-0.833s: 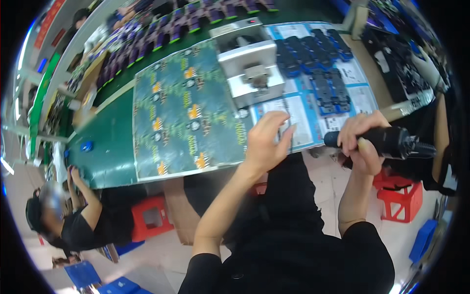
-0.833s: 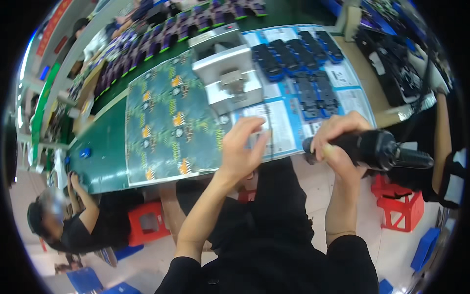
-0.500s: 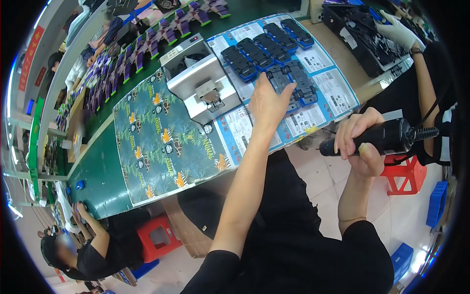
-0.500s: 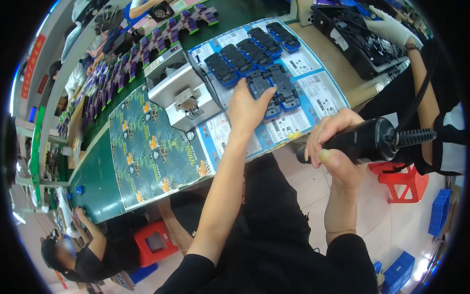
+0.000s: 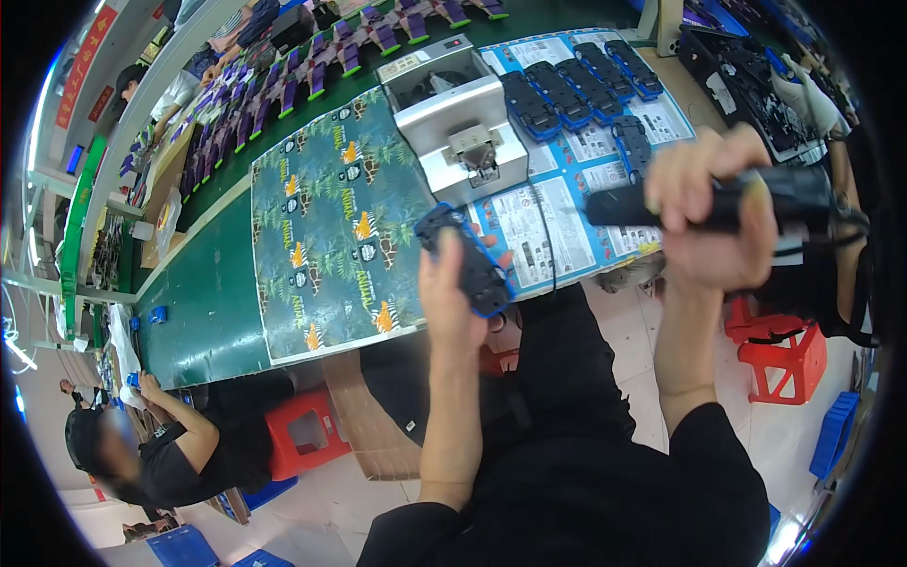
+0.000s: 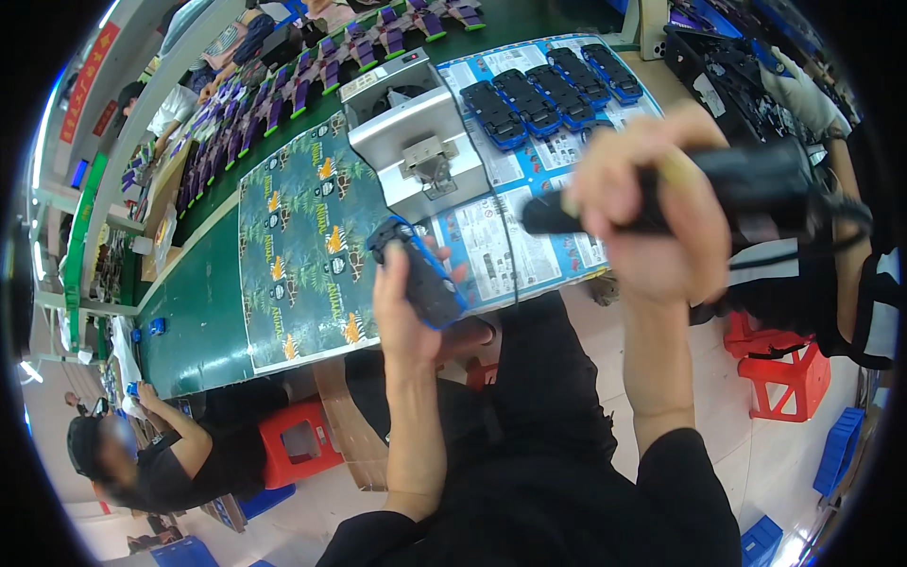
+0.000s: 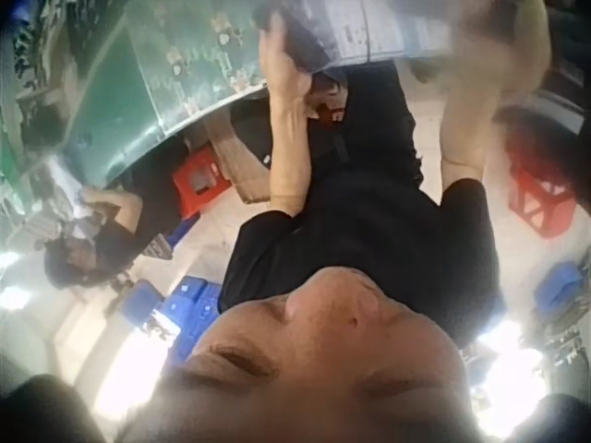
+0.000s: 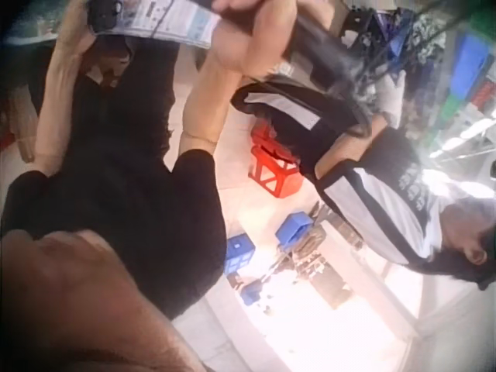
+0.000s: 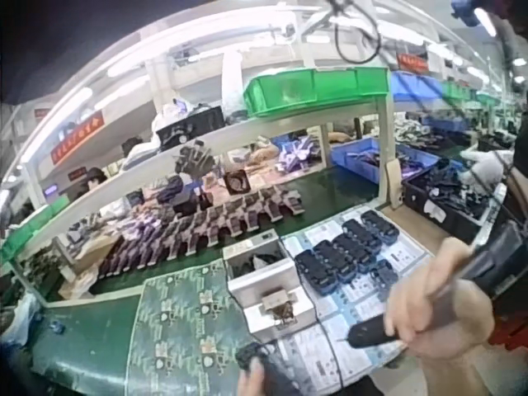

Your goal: Assembling toy cars using an electric screwdriver at a factory workbench.

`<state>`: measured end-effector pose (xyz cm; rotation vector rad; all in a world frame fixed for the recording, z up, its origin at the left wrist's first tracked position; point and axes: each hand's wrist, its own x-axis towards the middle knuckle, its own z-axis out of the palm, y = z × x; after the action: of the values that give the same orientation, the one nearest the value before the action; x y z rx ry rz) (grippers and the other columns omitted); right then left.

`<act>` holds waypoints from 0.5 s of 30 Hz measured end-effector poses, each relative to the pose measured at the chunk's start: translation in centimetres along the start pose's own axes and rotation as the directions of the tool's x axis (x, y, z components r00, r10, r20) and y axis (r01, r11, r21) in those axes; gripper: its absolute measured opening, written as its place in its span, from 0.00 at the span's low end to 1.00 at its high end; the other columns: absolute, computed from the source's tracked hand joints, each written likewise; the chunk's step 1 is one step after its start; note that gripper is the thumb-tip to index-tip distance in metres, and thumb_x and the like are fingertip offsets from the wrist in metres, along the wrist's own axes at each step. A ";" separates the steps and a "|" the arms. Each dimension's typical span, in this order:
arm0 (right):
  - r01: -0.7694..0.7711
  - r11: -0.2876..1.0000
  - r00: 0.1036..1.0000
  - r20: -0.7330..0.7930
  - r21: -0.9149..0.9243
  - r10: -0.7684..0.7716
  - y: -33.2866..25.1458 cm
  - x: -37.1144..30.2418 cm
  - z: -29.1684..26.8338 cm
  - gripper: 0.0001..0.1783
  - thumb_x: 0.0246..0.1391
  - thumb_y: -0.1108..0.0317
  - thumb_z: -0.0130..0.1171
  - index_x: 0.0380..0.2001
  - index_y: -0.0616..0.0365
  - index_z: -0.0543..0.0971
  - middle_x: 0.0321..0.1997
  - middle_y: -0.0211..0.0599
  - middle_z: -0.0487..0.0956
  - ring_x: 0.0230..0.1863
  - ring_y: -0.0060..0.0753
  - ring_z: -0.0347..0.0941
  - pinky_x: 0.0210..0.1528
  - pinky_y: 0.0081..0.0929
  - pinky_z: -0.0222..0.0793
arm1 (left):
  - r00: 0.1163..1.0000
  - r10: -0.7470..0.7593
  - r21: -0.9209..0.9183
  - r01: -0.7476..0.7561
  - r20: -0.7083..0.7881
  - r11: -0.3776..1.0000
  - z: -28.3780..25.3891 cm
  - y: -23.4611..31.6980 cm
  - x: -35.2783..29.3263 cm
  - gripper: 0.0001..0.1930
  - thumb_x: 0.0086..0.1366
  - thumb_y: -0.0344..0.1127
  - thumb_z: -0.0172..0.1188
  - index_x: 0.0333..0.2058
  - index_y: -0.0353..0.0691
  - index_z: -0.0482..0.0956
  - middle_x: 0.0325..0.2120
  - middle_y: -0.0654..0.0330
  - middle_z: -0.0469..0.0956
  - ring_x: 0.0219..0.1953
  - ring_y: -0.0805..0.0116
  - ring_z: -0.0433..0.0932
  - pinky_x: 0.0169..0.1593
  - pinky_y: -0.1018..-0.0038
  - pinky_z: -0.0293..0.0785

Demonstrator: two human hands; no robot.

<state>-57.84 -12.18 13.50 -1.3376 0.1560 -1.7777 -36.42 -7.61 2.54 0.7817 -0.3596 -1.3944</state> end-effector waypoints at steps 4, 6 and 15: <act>0.058 0.983 0.993 0.108 -0.177 -0.039 6.6 3.1 3.7 0.08 0.60 0.68 0.50 0.34 0.64 0.70 0.21 0.35 0.70 0.19 0.29 0.69 0.31 0.33 0.72 | 0.999 0.022 0.024 -0.021 -0.032 0.999 -3.6 0.9 1.4 0.13 0.70 0.40 0.55 0.46 0.37 0.73 0.43 0.50 0.79 0.39 0.62 0.82 0.40 0.61 0.84; 0.019 0.963 0.998 0.066 -0.269 -0.001 9.0 3.5 5.6 0.07 0.56 0.71 0.59 0.30 0.63 0.72 0.19 0.36 0.73 0.18 0.27 0.72 0.28 0.26 0.72 | 0.996 0.082 0.164 -0.086 0.033 0.983 -4.4 0.7 1.8 0.13 0.69 0.39 0.57 0.45 0.36 0.74 0.38 0.53 0.81 0.33 0.64 0.83 0.39 0.65 0.83; 0.025 0.878 0.983 0.171 -0.478 0.065 11.5 5.7 8.0 0.09 0.53 0.69 0.65 0.24 0.59 0.77 0.14 0.29 0.74 0.13 0.19 0.70 0.20 0.16 0.66 | 0.996 0.057 0.218 -0.072 0.075 0.973 -3.2 1.3 1.5 0.12 0.66 0.35 0.61 0.45 0.37 0.74 0.38 0.55 0.81 0.35 0.66 0.83 0.41 0.69 0.81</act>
<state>-44.96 -20.09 14.36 -1.8352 0.5370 -1.6450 -33.04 -8.19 0.84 0.8971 -0.5960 -1.3368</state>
